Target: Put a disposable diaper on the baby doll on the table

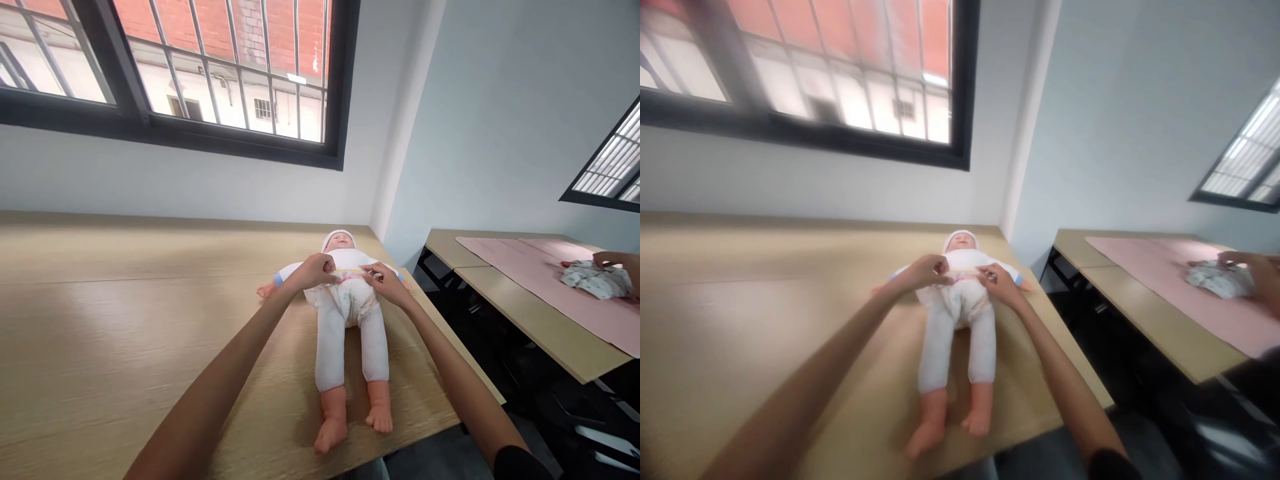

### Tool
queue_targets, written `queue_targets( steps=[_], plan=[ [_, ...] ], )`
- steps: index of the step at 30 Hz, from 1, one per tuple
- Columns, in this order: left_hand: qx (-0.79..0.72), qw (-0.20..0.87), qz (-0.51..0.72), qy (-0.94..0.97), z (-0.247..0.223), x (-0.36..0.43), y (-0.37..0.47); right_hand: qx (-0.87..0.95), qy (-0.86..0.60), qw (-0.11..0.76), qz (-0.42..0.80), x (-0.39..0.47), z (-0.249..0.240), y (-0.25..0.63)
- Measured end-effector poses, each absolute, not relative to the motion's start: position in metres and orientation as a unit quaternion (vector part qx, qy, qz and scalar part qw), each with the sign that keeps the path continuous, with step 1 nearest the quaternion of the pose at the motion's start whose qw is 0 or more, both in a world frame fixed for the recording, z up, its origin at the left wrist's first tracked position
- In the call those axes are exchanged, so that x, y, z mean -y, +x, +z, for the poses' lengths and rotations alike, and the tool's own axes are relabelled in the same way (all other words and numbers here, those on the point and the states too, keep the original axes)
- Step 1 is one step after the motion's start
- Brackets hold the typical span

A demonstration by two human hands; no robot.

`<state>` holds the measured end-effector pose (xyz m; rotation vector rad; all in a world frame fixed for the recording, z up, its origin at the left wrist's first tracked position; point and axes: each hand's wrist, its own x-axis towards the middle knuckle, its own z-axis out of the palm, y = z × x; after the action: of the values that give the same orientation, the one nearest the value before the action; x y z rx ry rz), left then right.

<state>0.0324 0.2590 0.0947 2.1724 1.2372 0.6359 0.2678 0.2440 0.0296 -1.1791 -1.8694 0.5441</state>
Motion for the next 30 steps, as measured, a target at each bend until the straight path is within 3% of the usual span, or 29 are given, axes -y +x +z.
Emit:
queue_targets(
  steps=[7,13,18,30],
  plan=[
    [-0.451,0.33,0.201,0.805,0.096,-0.261,0.03,0.771,-0.462,0.371,0.233,-0.252,0.046,0.268],
    [-0.434,0.367,0.158,0.808,0.094,-0.264,0.024,0.82,-0.431,0.248,0.284,-0.261,0.064,0.271],
    [-0.412,0.403,0.19,0.795,0.096,-0.262,0.02,0.81,-0.405,0.277,0.322,-0.264,0.075,0.267],
    [-0.371,0.442,0.204,0.791,0.088,-0.27,0.024,0.842,-0.372,0.175,0.351,-0.276,0.077,0.271]
  ],
)
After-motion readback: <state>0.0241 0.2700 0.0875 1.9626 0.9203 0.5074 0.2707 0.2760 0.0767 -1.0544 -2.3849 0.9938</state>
